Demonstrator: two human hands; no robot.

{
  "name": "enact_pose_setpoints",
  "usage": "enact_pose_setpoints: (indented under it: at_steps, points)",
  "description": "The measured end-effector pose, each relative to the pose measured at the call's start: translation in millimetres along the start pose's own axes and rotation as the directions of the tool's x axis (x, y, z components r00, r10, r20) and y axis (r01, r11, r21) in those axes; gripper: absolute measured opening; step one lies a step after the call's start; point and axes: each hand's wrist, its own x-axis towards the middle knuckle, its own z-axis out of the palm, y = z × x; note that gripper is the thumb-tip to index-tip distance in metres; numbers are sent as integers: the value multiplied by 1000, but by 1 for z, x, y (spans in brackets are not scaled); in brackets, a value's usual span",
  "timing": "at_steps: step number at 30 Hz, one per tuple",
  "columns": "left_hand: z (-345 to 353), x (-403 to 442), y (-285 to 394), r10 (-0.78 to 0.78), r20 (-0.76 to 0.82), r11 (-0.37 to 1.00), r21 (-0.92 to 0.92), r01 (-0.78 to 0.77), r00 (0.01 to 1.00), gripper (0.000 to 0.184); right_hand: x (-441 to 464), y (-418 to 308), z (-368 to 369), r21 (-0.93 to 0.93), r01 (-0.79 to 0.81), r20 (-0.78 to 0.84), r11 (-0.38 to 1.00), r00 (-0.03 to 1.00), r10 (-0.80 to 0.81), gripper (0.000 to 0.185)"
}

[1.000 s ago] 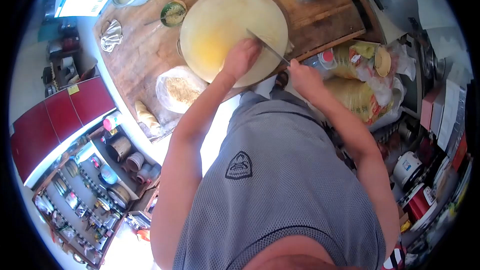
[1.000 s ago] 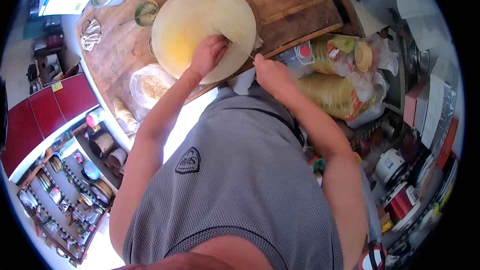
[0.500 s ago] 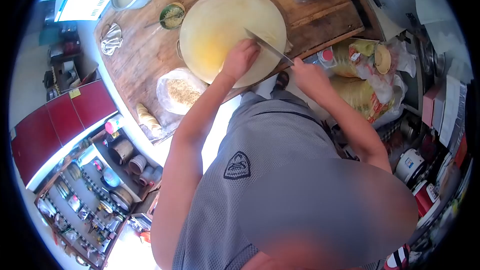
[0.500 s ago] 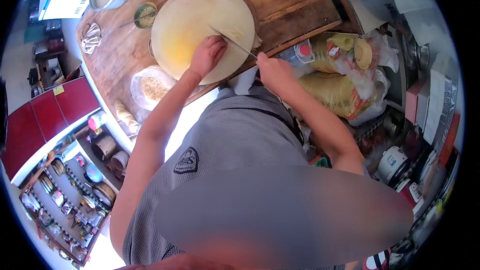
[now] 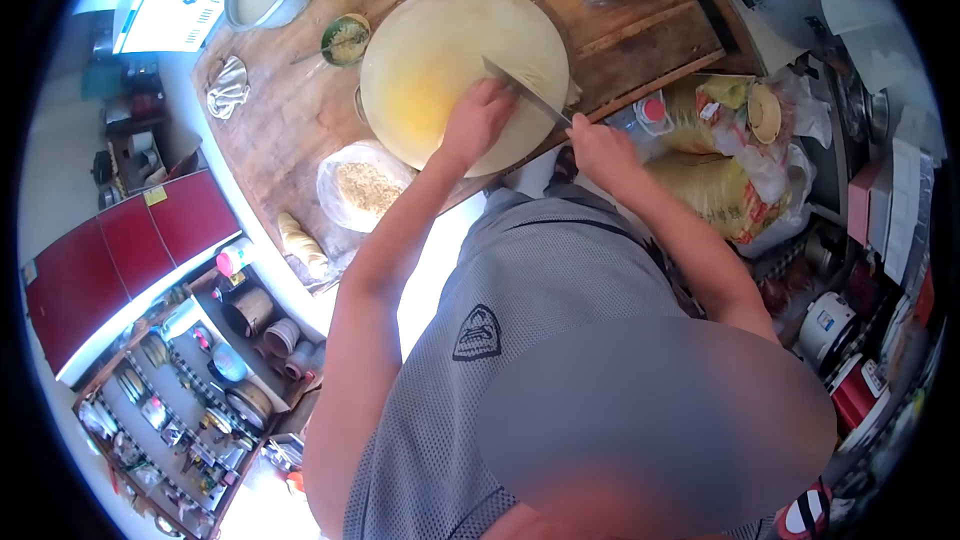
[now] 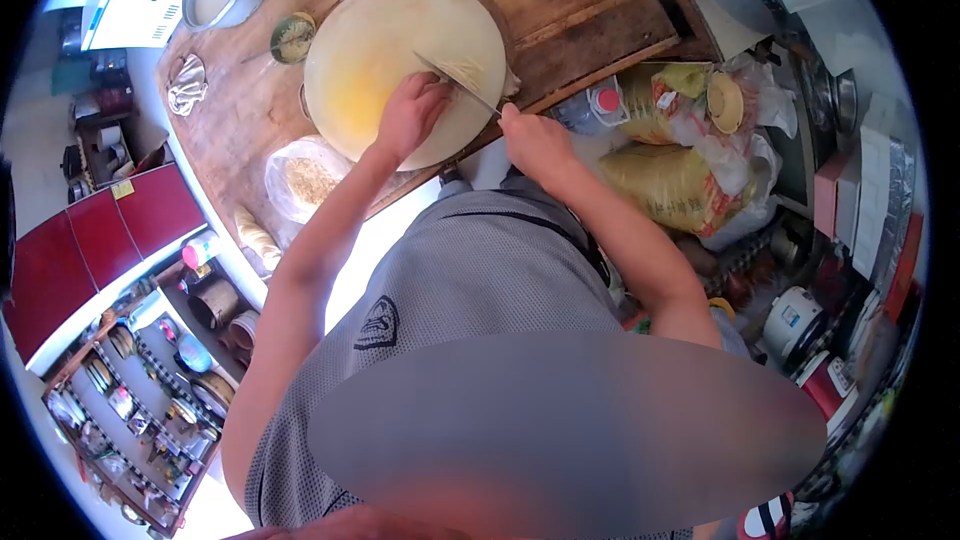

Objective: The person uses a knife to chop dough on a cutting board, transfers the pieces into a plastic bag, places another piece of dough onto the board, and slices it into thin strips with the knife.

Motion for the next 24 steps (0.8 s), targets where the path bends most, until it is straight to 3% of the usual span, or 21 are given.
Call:
enact_pose_setpoints:
  at_steps: [3, 5, 9, 15, 20, 24]
  points:
    - [5, -6, -3, 1, 44, 999, -39, 1, 999, 19, 1, 0, 2, 21, 9, -27, 1000, 1000, -8, 21]
    - [8, -4, -1, 27, -39, 999, -36, -28, 999, 15, 1, 1, 4, 21, -1, -23, 1000, 1000, 2, 20]
    - [5, -2, -1, 28, -40, 999, -40, -30, 999, 16, -5, 13, 10, 6, 16, -21, 1000, 1000, -16, 14]
    - [7, -4, -5, 11, -5, 999, -35, -11, 1000, 19, -25, -5, -31, -59, 19, 61, 998, 998, -15, 10]
    - [11, -4, -6, 23, -6, 1000, -9, -23, 1000, 18, 0, 6, 2, 21, 29, 3, 999, 1000, -29, 10]
    - [8, -3, -4, 12, 2, 999, -47, -12, 1000, 17, -8, 4, -19, 7, 27, 25, 1000, 999, -27, 10]
